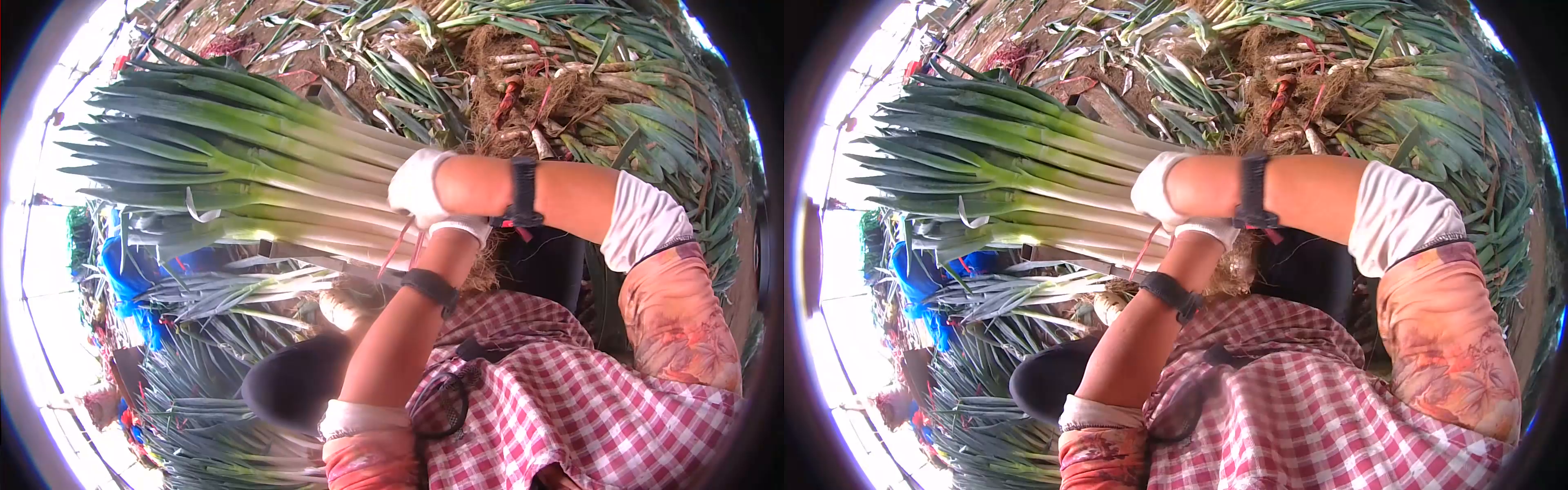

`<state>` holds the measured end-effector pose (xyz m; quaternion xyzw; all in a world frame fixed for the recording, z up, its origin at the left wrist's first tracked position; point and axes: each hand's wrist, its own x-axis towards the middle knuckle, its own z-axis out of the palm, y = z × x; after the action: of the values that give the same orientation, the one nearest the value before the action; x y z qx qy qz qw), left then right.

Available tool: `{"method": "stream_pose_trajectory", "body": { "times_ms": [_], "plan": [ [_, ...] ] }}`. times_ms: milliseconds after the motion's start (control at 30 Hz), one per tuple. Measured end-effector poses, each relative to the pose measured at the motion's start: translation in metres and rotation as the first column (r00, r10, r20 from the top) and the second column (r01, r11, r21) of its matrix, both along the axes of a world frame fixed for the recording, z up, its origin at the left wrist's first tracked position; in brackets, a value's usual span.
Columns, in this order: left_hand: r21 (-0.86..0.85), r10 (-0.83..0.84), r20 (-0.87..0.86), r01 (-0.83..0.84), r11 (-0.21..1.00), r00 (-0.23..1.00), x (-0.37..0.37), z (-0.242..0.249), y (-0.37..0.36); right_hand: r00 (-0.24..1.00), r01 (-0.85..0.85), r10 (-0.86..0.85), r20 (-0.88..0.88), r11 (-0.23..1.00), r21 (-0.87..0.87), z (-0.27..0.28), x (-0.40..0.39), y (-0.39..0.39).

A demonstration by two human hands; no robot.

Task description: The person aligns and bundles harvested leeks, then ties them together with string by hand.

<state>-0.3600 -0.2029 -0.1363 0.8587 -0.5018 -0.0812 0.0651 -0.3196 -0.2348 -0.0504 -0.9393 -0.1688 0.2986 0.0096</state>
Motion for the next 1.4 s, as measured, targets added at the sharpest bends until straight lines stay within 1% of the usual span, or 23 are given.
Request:
{"method": "stream_pose_trajectory", "body": {
  "times_ms": [133, 200, 233, 267, 300, 367, 433, 500, 567, 600, 633, 667, 700, 767, 900, 967, 1033, 1100, 1133, 1233, 1267, 1367, 1400],
  "plan": [
    [0.126, 0.044, -0.125, -0.028, 0.992, 0.991, 0.004, 0.017, -0.001, 0.997, 0.001, 0.005, 0.077, 0.997, -0.083, -0.005, 0.003, -0.001],
    [0.153, 0.067, -0.169, -0.041, 0.987, 0.983, 0.004, 0.023, 0.0, 0.925, 0.189, -0.2, 0.321, 0.98, 0.067, -0.017, 0.012, -0.032],
    [0.092, 0.078, -0.166, -0.063, 0.994, 0.983, 0.003, 0.024, 0.003, 0.928, 0.283, -0.272, 0.256, 0.959, -0.004, -0.017, 0.025, -0.051],
    [-0.363, 0.037, -0.065, -0.058, 0.93, 0.997, 0.004, 0.004, 0.01, 0.919, 0.271, -0.277, 0.279, 0.961, 0.061, -0.024, 0.021, -0.074],
    [-0.363, 0.039, -0.068, -0.061, 0.93, 0.997, 0.005, 0.005, 0.012, 0.888, 0.383, -0.368, 0.276, 0.924, -0.002, -0.027, 0.014, -0.077],
    [-0.403, 0.05, -0.279, -0.164, 0.901, 0.959, 0.007, 0.007, 0.015, 0.868, 0.407, -0.38, 0.319, 0.913, -0.021, -0.043, 0.007, -0.076],
    [-0.411, 0.044, -0.286, -0.164, 0.897, 0.957, 0.009, 0.009, 0.023, 0.861, 0.425, -0.407, 0.306, 0.905, 0.006, -0.049, 0.001, -0.078],
    [-0.551, -0.055, -0.369, -0.17, 0.817, 0.928, 0.017, 0.016, 0.035, 0.846, 0.45, -0.439, 0.302, 0.892, 0.035, -0.053, -0.004, -0.08],
    [-0.828, -0.04, -0.059, -0.026, 0.56, 0.997, 0.03, 0.019, 0.057, 0.812, 0.415, -0.401, 0.425, 0.908, 0.063, -0.066, -0.007, -0.082],
    [-0.689, 0.109, 0.075, -0.027, 0.725, 0.991, 0.033, 0.029, 0.079, 0.778, 0.456, -0.438, 0.45, 0.887, 0.075, -0.071, -0.007, -0.08],
    [-0.463, 0.229, -0.192, -0.293, 0.836, 0.954, 0.031, 0.047, 0.097, 0.781, 0.459, -0.445, 0.438, 0.885, 0.079, -0.076, -0.009, -0.081],
    [-0.531, 0.358, -0.253, -0.438, 0.725, 0.899, 0.029, 0.035, 0.113, 0.764, 0.448, -0.434, 0.477, 0.89, 0.092, -0.079, -0.009, -0.083],
    [-0.357, 0.504, -0.332, -0.601, 0.715, 0.797, 0.023, 0.03, 0.127, 0.741, 0.434, -0.419, 0.525, 0.895, 0.102, -0.076, -0.008, -0.082],
    [-0.213, 0.542, -0.55, -0.734, 0.645, 0.636, 0.007, 0.024, 0.143, 0.755, 0.466, -0.434, 0.492, 0.883, 0.065, -0.074, -0.008, -0.08],
    [-0.401, 0.538, -0.509, -0.739, 0.541, 0.671, -0.009, 0.015, 0.139, 0.737, 0.463, -0.431, 0.52, 0.883, 0.076, -0.079, -0.006, -0.081],
    [-0.134, 0.566, -0.212, -0.597, 0.791, 0.797, -0.009, 0.023, 0.133, 0.731, 0.47, -0.43, 0.531, 0.88, 0.065, -0.08, -0.007, -0.079],
    [-0.059, 0.541, -0.124, -0.551, 0.833, 0.832, -0.008, 0.02, 0.129, 0.744, 0.462, -0.432, 0.51, 0.884, 0.075, -0.077, -0.007, -0.08],
    [-0.025, 0.387, 0.119, -0.386, 0.922, 0.915, -0.003, 0.034, 0.123, 0.735, 0.475, -0.444, 0.513, 0.877, 0.077, -0.077, -0.006, -0.081],
    [0.11, 0.351, 0.084, -0.358, 0.927, 0.933, -0.003, 0.042, 0.117, 0.733, 0.483, -0.452, 0.508, 0.872, 0.079, -0.078, -0.007, -0.08],
    [0.214, 0.166, 0.094, -0.182, 0.96, 0.982, -0.003, 0.052, 0.109, 0.741, 0.504, -0.469, 0.48, 0.861, 0.065, -0.083, -0.004, -0.082],
    [0.234, 0.26, -0.034, -0.245, 0.941, 0.965, -0.003, 0.054, 0.104, 0.73, 0.519, -0.489, 0.476, 0.851, 0.078, -0.082, -0.004, -0.081],
    [0.094, 0.371, -0.202, -0.359, 0.929, 0.907, 0.001, 0.044, 0.103, 0.735, 0.511, -0.487, 0.472, 0.855, 0.086, -0.079, -0.004, -0.08],
    [0.002, 0.39, -0.167, -0.395, 0.919, 0.905, -0.003, 0.035, 0.103, 0.73, 0.519, -0.496, 0.471, 0.85, 0.092, -0.078, -0.005, -0.08]
  ]
}}
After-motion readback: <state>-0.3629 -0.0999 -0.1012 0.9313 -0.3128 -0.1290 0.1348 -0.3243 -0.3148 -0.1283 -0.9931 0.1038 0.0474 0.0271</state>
